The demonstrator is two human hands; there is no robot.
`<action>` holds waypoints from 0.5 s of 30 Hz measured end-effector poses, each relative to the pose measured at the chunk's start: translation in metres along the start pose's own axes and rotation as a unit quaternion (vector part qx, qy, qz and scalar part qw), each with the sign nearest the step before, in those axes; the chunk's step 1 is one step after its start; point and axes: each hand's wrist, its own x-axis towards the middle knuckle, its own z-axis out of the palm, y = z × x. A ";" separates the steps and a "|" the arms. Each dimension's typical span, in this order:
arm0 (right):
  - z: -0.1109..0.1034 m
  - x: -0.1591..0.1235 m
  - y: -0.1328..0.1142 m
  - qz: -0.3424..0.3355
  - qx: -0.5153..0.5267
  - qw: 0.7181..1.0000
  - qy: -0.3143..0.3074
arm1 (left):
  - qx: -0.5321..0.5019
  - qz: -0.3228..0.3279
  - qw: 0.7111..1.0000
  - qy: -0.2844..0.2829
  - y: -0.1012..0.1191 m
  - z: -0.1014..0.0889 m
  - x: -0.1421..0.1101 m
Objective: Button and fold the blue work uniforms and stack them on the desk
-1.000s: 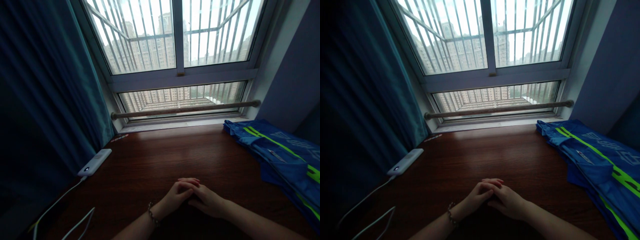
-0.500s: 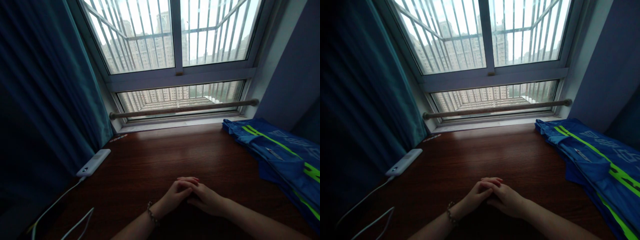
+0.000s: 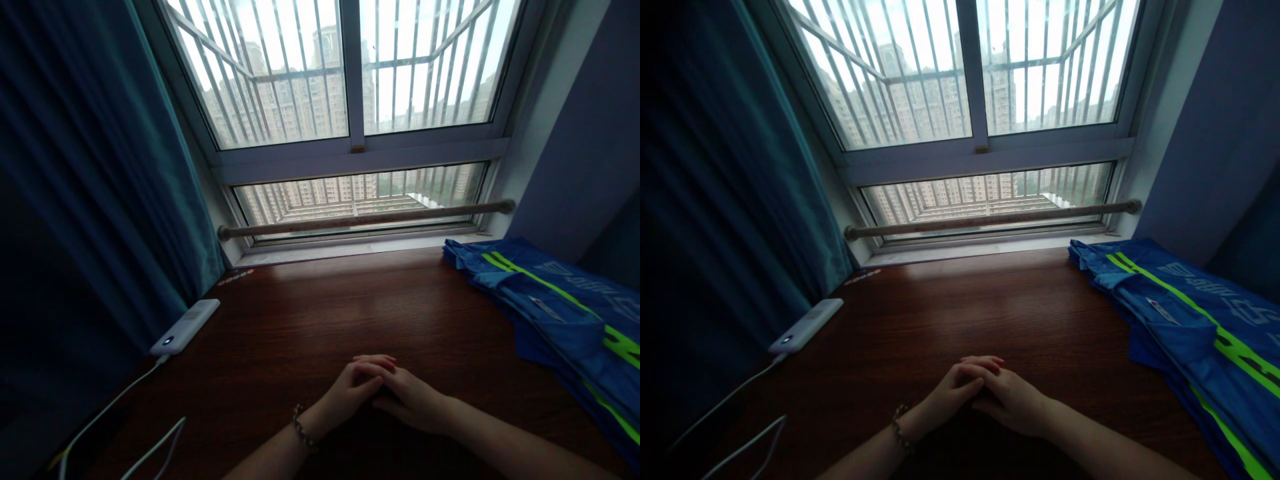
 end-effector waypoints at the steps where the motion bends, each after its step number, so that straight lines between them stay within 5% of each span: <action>1: 0.000 0.000 0.000 0.000 0.000 1.000 0.001 | -0.001 -0.003 1.000 -0.003 0.000 0.000 0.000; 15: 0.000 0.001 0.002 0.000 -0.007 1.000 -0.002 | 0.002 -0.003 1.000 0.000 -0.001 0.000 0.000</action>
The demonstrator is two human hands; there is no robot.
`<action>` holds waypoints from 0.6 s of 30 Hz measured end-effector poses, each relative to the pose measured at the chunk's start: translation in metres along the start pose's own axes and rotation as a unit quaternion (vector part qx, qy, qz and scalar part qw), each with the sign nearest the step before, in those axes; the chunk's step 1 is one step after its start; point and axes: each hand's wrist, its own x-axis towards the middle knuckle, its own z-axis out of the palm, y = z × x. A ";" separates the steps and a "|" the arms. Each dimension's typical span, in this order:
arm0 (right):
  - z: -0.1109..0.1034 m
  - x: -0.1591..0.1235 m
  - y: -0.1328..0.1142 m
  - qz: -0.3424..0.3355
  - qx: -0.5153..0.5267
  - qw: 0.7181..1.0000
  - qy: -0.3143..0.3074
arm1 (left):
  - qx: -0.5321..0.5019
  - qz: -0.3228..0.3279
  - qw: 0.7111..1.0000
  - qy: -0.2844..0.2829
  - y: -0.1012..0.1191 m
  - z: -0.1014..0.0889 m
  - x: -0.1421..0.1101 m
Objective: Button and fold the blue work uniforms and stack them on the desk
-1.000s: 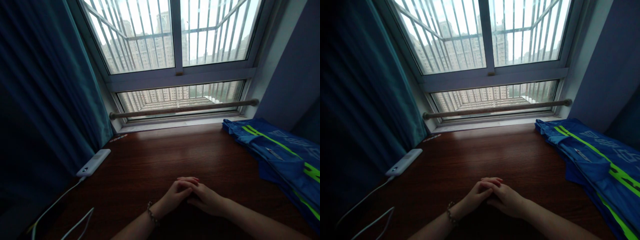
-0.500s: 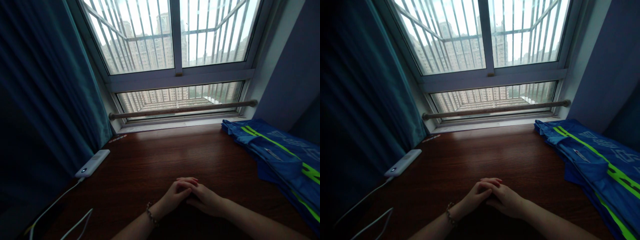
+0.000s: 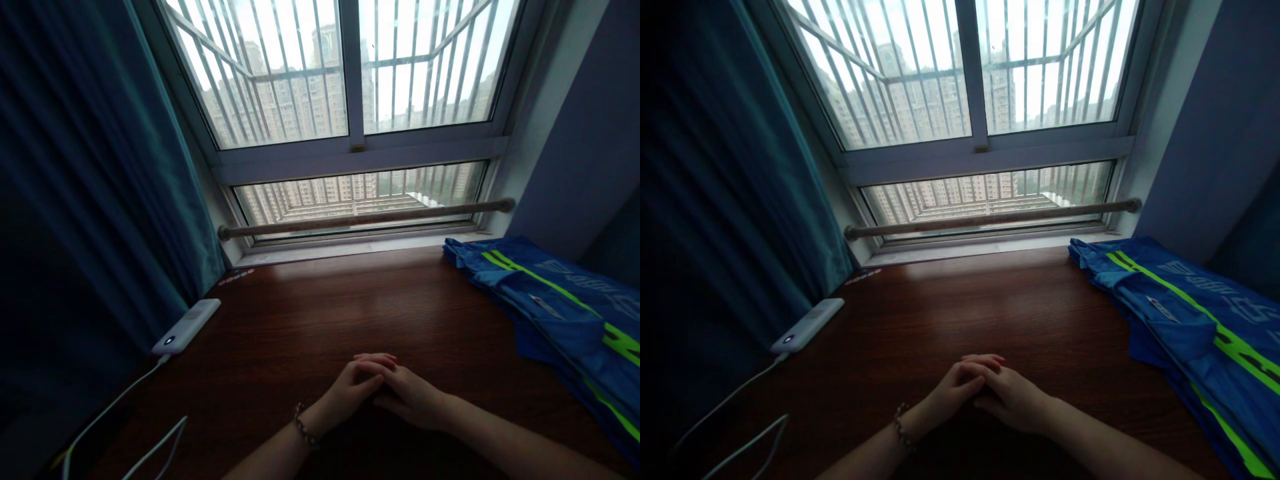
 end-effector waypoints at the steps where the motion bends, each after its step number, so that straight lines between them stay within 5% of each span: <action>1: 0.000 0.000 0.000 0.002 -0.001 1.000 0.000 | -0.002 -0.001 1.000 0.000 0.000 0.000 0.000; 18: 0.000 -0.001 0.000 0.009 0.006 1.000 0.001 | -0.003 0.021 1.000 0.010 -0.005 0.001 0.001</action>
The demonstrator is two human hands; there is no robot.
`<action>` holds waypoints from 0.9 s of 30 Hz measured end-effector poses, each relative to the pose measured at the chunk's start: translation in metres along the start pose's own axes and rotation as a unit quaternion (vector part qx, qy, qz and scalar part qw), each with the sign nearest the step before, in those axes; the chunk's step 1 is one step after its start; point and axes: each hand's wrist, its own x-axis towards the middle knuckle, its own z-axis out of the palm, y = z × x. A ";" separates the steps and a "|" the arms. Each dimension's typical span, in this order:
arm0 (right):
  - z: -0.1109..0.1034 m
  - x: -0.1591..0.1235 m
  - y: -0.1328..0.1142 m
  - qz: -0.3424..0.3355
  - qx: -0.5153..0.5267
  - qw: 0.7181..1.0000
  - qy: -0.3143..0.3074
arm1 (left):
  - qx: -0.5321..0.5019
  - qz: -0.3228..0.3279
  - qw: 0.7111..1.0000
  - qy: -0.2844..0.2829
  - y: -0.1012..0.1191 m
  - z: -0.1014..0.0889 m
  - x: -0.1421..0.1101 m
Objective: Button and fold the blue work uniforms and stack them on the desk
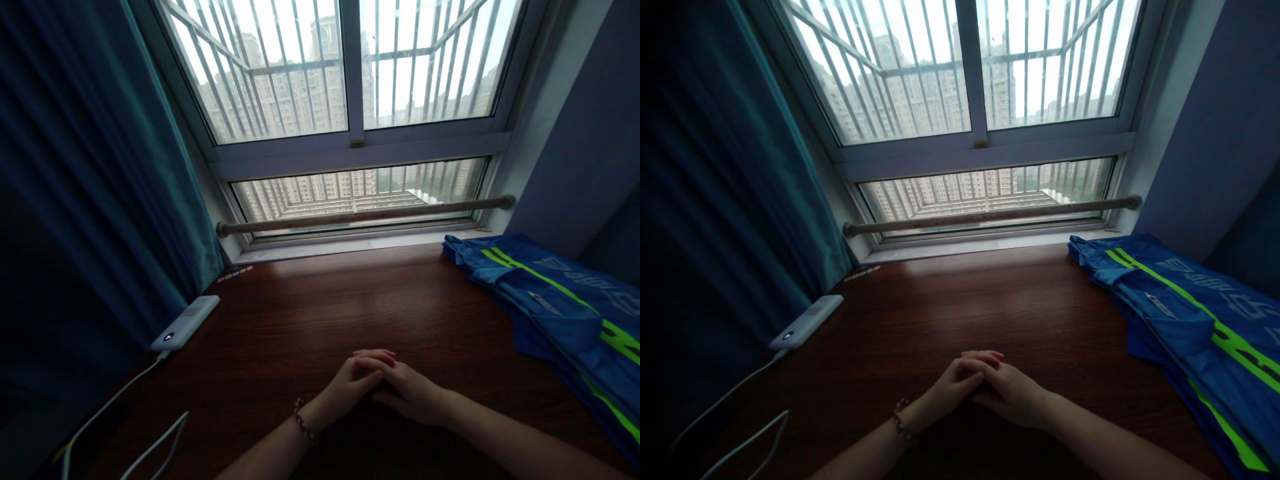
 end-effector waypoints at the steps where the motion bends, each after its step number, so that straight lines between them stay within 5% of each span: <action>1: 0.000 0.000 0.000 0.000 0.000 1.000 0.001 | -0.001 -0.001 1.000 -0.003 0.000 0.000 0.000; 27: 0.001 0.001 0.000 -0.001 -0.003 1.000 0.002 | -0.017 -0.011 1.000 -0.008 0.003 -0.001 0.001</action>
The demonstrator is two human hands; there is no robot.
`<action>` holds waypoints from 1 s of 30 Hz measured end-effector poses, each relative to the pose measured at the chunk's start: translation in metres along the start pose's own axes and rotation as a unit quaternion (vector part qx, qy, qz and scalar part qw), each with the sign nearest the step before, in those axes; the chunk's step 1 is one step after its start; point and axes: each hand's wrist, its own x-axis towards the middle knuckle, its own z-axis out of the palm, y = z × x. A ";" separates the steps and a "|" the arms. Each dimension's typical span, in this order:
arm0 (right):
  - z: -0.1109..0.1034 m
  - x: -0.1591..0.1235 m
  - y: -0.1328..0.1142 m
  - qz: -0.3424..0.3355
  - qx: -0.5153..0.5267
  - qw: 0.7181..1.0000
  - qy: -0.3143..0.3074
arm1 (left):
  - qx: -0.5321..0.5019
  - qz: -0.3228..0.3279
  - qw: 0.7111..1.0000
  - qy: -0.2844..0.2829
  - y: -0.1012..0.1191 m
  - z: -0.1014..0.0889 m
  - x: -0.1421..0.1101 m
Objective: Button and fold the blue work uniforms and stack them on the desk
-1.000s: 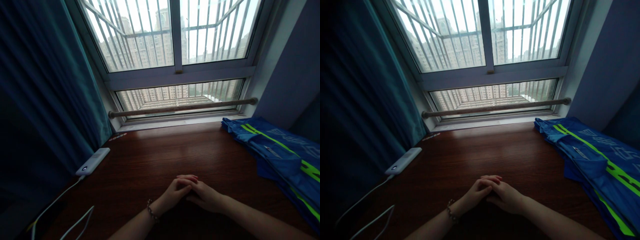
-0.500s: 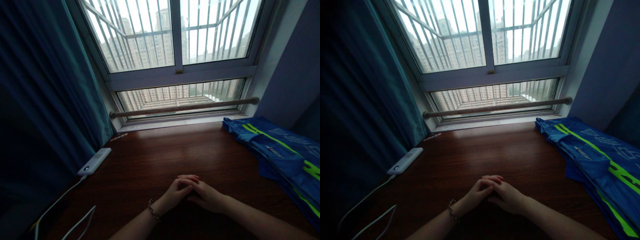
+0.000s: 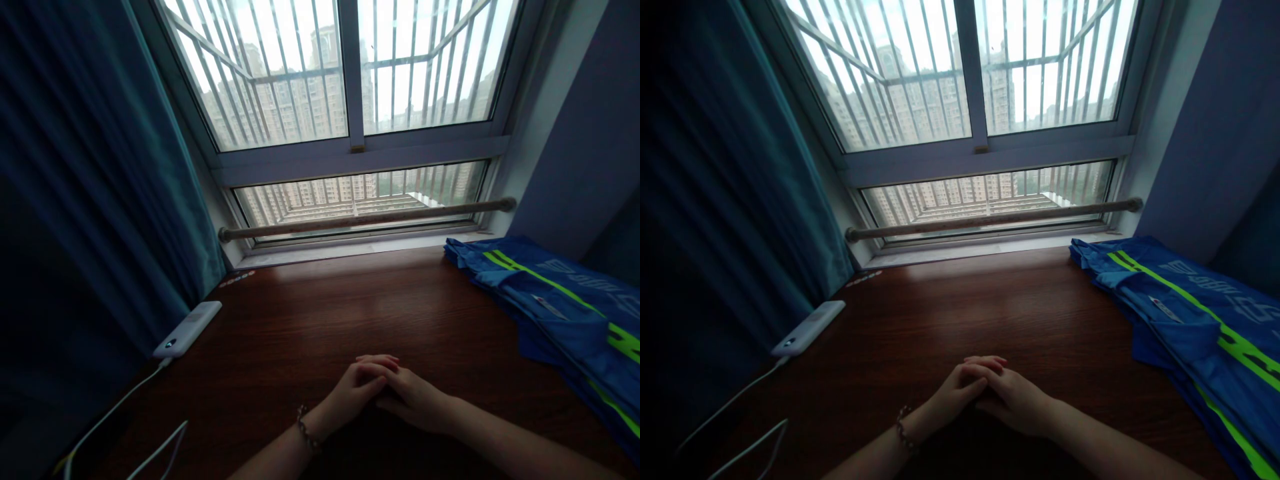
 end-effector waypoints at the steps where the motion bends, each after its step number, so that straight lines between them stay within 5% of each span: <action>1: 0.000 0.000 0.000 0.000 0.000 1.000 0.002 | -0.001 0.002 1.000 -0.002 0.000 0.000 0.000; 30: -0.002 0.000 -0.002 0.002 0.001 1.000 0.005 | 0.019 0.009 1.000 0.005 -0.002 0.000 0.001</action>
